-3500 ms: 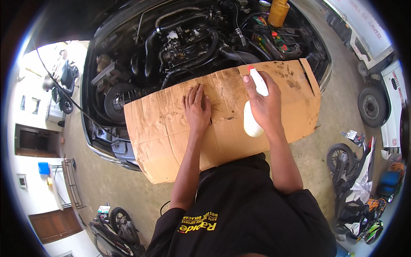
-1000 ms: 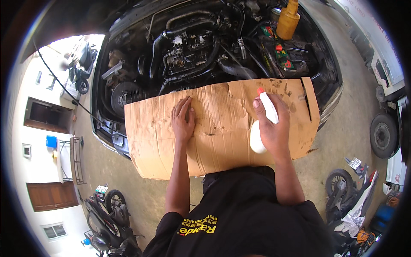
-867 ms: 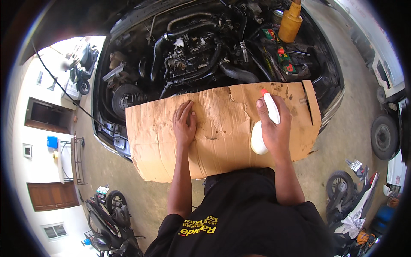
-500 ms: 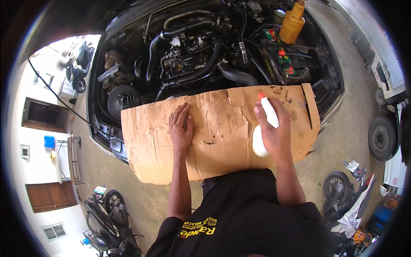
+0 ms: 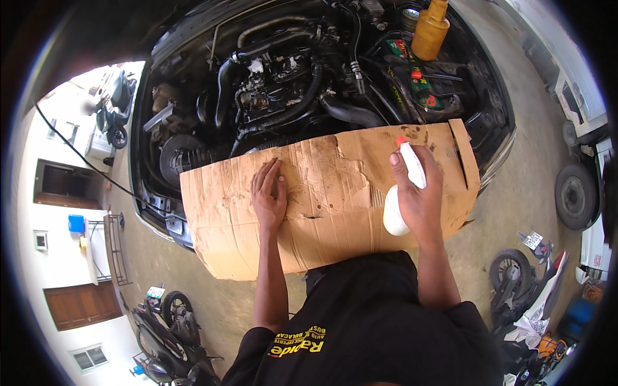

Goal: The person sprays a white liquid from a spray bottle onto a cardboard sheet placed over the engine bay, then wipes the engine components with a cloth. They later use a yellow squeeze bottle to apply a yellow liquid to various engine parts, continuing to wipe and treat the surfaces.

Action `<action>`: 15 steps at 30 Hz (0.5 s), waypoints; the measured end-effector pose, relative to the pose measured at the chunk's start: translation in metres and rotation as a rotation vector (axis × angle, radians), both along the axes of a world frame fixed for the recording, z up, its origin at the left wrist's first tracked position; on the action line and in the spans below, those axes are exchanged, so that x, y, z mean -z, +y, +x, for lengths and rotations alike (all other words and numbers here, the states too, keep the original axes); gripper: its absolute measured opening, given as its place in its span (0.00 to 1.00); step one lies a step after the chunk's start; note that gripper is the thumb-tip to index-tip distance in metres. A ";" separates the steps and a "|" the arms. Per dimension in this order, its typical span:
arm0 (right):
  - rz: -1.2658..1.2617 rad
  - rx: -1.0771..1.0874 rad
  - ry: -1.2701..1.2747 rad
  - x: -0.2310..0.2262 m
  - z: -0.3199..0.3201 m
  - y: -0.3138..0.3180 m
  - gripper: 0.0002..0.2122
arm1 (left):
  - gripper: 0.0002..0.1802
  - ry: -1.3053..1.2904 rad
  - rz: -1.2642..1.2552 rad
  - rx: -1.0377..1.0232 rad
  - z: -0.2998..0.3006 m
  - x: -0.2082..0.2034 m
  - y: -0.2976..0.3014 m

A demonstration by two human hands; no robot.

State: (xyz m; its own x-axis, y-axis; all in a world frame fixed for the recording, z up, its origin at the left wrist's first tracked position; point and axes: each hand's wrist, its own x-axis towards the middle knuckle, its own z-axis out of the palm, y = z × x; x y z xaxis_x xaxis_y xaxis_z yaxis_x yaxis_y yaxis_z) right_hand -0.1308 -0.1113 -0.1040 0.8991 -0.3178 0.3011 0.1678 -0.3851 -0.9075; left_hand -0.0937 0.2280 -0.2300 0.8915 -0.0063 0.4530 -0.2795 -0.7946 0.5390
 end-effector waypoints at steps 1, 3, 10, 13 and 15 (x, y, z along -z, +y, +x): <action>-0.019 -0.004 0.010 0.000 -0.001 0.001 0.13 | 0.21 -0.002 0.003 0.001 0.000 0.000 0.000; -0.034 -0.040 -0.002 -0.001 -0.006 0.005 0.15 | 0.21 -0.001 0.004 -0.002 0.000 -0.001 0.000; 0.091 -0.059 0.005 -0.002 -0.020 0.017 0.16 | 0.21 -0.007 0.000 0.009 -0.002 -0.001 0.001; 0.102 -0.015 -0.044 -0.003 -0.017 0.011 0.16 | 0.21 -0.014 0.000 0.002 -0.002 0.001 0.001; 0.114 -0.028 -0.050 -0.005 -0.015 0.005 0.17 | 0.21 -0.024 0.002 0.007 -0.001 0.001 0.001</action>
